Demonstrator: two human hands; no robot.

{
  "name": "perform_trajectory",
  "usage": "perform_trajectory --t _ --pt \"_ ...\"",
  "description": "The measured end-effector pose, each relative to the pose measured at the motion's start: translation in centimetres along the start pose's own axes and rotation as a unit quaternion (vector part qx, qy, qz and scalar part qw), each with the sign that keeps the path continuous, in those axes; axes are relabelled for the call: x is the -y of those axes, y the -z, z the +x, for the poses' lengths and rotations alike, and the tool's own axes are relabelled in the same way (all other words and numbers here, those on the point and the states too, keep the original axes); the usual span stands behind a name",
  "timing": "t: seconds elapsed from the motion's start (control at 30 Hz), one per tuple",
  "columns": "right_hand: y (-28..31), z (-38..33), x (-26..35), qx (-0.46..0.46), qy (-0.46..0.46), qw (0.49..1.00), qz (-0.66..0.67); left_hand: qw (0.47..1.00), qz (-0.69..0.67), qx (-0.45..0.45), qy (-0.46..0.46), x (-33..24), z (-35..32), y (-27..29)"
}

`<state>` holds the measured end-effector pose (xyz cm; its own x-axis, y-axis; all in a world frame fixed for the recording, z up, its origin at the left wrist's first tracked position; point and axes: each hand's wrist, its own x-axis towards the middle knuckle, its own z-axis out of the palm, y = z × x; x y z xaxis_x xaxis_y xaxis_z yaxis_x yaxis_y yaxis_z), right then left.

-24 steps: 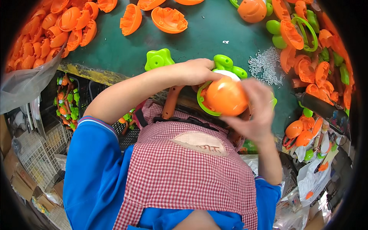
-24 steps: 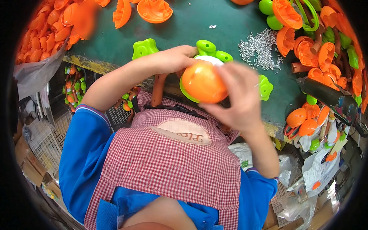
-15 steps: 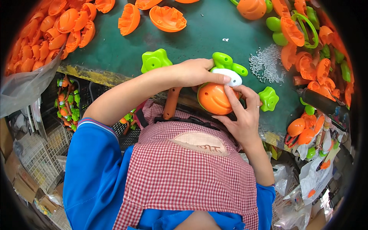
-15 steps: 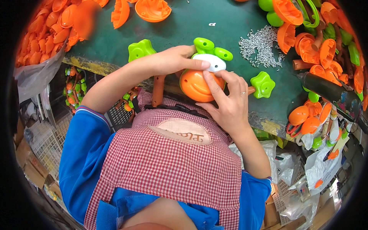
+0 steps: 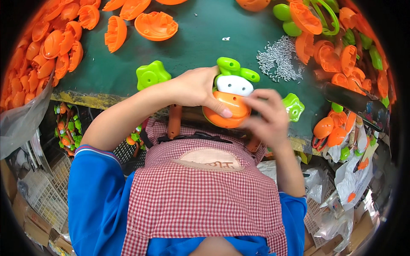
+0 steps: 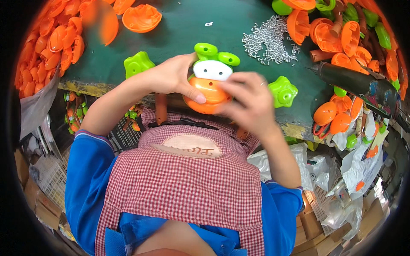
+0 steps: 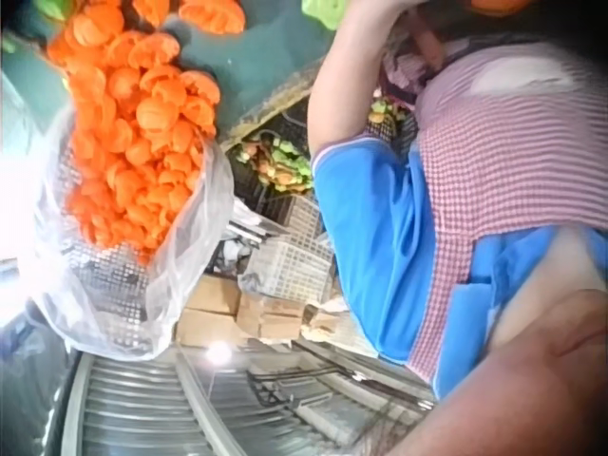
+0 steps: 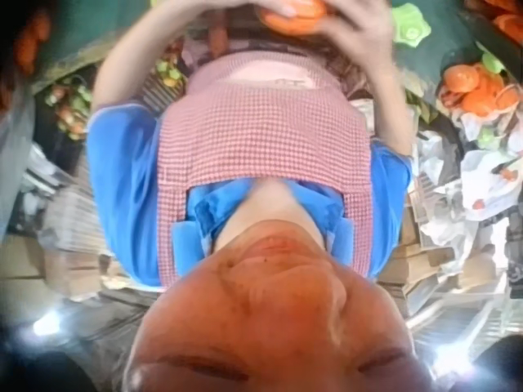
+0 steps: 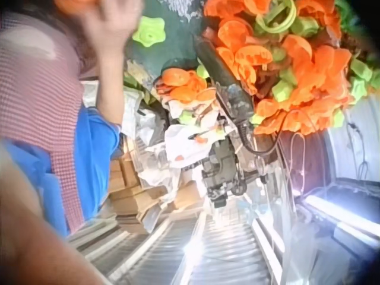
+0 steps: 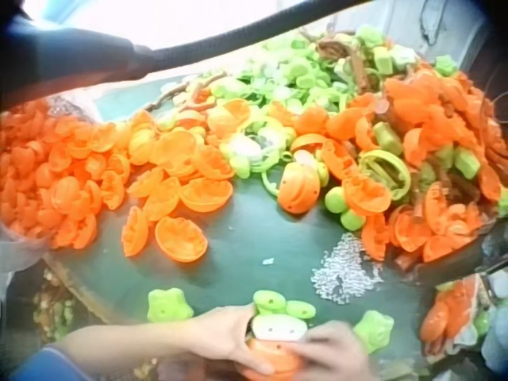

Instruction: The person assembles small plastic toys by joining orange and green halves, inserting white components, and securing them with a power drill. They repeatedly pick up parts from a table, align them, and fasten them together, then place the completed units aside.

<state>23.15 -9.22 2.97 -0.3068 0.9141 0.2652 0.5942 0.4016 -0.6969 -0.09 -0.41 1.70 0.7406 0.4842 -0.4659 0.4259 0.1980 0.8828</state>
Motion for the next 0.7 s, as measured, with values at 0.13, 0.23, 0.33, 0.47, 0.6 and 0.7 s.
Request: perform_trajectory --t 0.13,0.23,0.33,0.47,0.6,0.7 --pt "3.4 3.7 -5.8 -0.065 -0.173 0.978 -0.092 1.0 0.007 0.001 0.004 0.2 0.6 0.0" --pt "2.7 5.2 -7.2 -0.026 -0.14 0.969 -0.202 1.0 0.028 -0.01 -0.009 -0.1 0.4 0.0" --pt "2.3 5.8 -8.3 -0.029 -0.117 0.964 -0.236 0.996 0.084 -0.022 0.001 -0.9 0.6 0.6" --pt "2.8 5.6 -8.4 -0.059 -0.122 0.969 -0.208 0.995 0.099 -0.016 0.012 -1.6 1.0 0.9" --pt "3.3 4.8 -8.0 -0.121 -0.091 0.969 -0.194 0.994 0.112 -0.018 0.011 -2.1 0.8 0.8" --pt "3.3 4.6 -2.6 -0.11 -0.133 0.985 -0.016 0.994 0.104 -0.025 0.021 -1.8 0.7 0.8"
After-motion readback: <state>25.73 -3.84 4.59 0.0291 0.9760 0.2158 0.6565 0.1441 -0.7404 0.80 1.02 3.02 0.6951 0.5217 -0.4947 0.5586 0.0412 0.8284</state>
